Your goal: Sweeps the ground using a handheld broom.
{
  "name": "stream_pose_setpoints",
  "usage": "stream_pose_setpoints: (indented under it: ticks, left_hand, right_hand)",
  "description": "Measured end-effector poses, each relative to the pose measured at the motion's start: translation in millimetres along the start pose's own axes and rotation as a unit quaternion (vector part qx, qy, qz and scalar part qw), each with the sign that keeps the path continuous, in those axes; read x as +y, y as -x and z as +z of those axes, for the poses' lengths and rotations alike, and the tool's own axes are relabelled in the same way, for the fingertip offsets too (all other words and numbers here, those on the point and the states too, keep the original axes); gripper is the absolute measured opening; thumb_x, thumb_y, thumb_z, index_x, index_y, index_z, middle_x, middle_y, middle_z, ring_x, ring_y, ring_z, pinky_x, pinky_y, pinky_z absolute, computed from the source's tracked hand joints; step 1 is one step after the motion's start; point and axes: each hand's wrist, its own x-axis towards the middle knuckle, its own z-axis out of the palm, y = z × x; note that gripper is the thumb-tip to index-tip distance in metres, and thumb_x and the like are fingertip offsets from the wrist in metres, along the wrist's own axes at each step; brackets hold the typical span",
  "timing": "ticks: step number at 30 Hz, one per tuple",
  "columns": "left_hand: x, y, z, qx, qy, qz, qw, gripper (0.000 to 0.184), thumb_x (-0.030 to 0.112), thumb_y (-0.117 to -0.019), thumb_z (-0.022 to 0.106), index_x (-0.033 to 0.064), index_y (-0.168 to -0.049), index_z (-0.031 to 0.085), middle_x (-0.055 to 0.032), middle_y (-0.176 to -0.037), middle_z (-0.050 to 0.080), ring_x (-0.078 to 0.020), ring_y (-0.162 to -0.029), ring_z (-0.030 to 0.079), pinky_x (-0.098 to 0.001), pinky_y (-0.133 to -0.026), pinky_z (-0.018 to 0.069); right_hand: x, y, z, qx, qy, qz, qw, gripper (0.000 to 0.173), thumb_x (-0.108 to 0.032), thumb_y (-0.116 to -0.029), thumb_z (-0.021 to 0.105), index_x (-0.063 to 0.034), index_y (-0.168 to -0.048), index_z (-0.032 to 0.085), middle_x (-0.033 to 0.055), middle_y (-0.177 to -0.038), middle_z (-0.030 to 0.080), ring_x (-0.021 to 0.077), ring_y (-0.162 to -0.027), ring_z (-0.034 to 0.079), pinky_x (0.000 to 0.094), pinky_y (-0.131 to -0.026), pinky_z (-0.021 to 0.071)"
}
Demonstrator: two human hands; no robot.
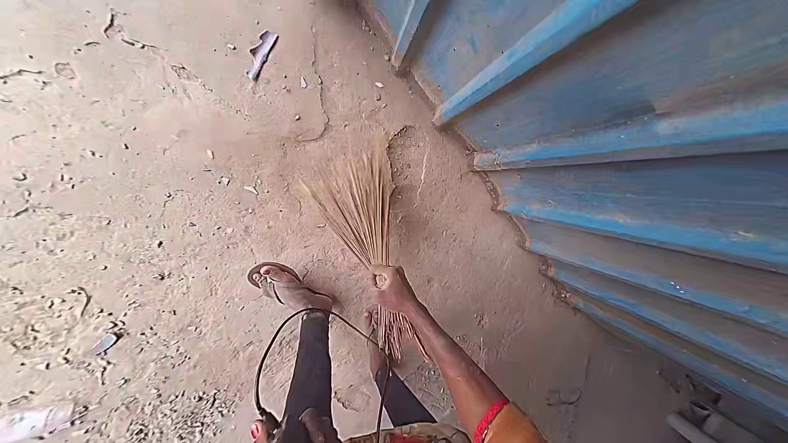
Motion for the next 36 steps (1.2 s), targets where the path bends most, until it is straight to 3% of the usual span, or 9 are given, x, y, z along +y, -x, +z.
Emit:
stream_pose_setpoints:
  ticks: [3,6,12,15,19,23,29,33,36]
  left_hand:
    - [7.1,-36.2,-3.9,0.097,-0.005,0.017,0.995,0.093,0.077,-0.0941,-0.003,0.0184,-0.063,0.062,-0.0006,-0.057,0.065,-0.0124,-0.049,0.064,-0.0287,-0.048,0.0560]
    - [6.1,-71.9,-13.9,0.223,0.023,0.003,0.974,0.086,0.070,-0.0983,-0.005,0.0178,-0.064,0.054,0.0006,-0.053,0.061,-0.0118,-0.045,0.060,-0.0279,-0.044,0.0525]
    - [37.2,-81.9,-6.8,0.311,0.070,0.027,0.948,0.083,0.068,-0.0998,-0.004,0.0175,-0.063,0.052,0.0015,-0.050,0.056,-0.0125,-0.043,0.058,-0.0288,-0.044,0.0515]
    - [65.2,-85.0,-2.5,0.340,0.044,0.038,0.939,0.083,0.066,-0.1007,-0.005,0.0179,-0.062,0.050,0.0007,-0.050,0.057,-0.0127,-0.043,0.058,-0.0291,-0.043,0.0514]
    - [90.9,-94.7,12.5,0.338,0.080,0.014,0.938,0.082,0.066,-0.1011,-0.004,0.0180,-0.064,0.052,0.0011,-0.051,0.058,-0.0125,-0.043,0.058,-0.0294,-0.044,0.0515]
    - [103.6,-107.2,30.9,0.297,0.108,-0.002,0.949,0.082,0.068,-0.1006,-0.003,0.0169,-0.066,0.051,0.0004,-0.052,0.058,-0.0132,-0.043,0.059,-0.0295,-0.043,0.0519]
    - [105.2,-110.5,28.4,0.329,0.108,-0.016,0.938,0.080,0.064,-0.1032,-0.002,0.0153,-0.066,0.050,-0.0009,-0.051,0.058,-0.0141,-0.042,0.059,-0.0296,-0.041,0.0527]
    - [117.3,-116.7,33.1,0.328,0.103,-0.015,0.939,0.079,0.065,-0.1031,-0.001,0.0154,-0.067,0.049,-0.0012,-0.052,0.058,-0.0140,-0.042,0.058,-0.0295,-0.041,0.0515]
    - [132.5,-118.1,38.2,0.317,0.116,-0.002,0.941,0.081,0.067,-0.1013,-0.004,0.0167,-0.066,0.050,-0.0002,-0.052,0.059,-0.0129,-0.042,0.059,-0.0290,-0.041,0.0517]
  right_hand:
    - [54.9,42.0,24.0,0.326,-0.134,0.181,0.918,0.005,0.000,-0.0827,0.066,0.0036,-0.086,0.067,0.0089,-0.077,0.063,0.0155,-0.071,0.059,0.0366,-0.067,0.0505]
    - [77.5,21.2,29.0,0.404,-0.184,0.365,0.818,0.002,0.000,-0.0905,0.067,0.0010,-0.089,0.068,0.0149,-0.084,0.065,0.0260,-0.081,0.059,0.0480,-0.075,0.0462]
    - [-70.3,-136.1,82.8,0.110,-0.058,0.138,0.983,0.005,-0.002,-0.0834,0.070,0.0001,-0.086,0.066,0.0122,-0.083,0.064,0.0218,-0.079,0.061,0.0427,-0.073,0.0492]
    - [-133.7,-137.8,77.1,-0.112,0.021,-0.005,0.993,0.008,-0.009,-0.0867,0.064,-0.0024,-0.089,0.067,0.0105,-0.081,0.064,0.0227,-0.079,0.061,0.0452,-0.072,0.0487]
    - [-97.7,-58.4,65.6,0.150,-0.043,0.018,0.988,0.004,-0.004,-0.0758,0.063,-0.0009,-0.077,0.065,0.0057,-0.072,0.061,0.0116,-0.067,0.059,0.0315,-0.063,0.0489]
    - [-47.7,-87.2,7.9,0.398,-0.161,0.299,0.852,0.009,0.001,-0.0942,0.058,0.0031,-0.094,0.067,0.0143,-0.089,0.066,0.0206,-0.083,0.060,0.0394,-0.075,0.0492]
    - [-124.4,-265.5,-5.4,0.179,0.043,0.106,0.977,0.009,0.000,-0.0865,0.063,-0.0029,-0.078,0.060,0.0083,-0.079,0.060,0.0197,-0.076,0.057,0.0430,-0.072,0.0463]
    - [-191.0,-226.5,8.0,-0.076,0.157,-0.004,0.985,0.003,-0.003,-0.0824,0.068,-0.0032,-0.084,0.065,0.0085,-0.084,0.064,0.0176,-0.079,0.059,0.0412,-0.071,0.0478]
    - [-168.9,-169.9,16.8,0.101,0.006,0.042,0.994,0.005,0.002,-0.0748,0.060,-0.0035,-0.076,0.062,0.0014,-0.078,0.060,0.0070,-0.075,0.056,0.0276,-0.071,0.0476]
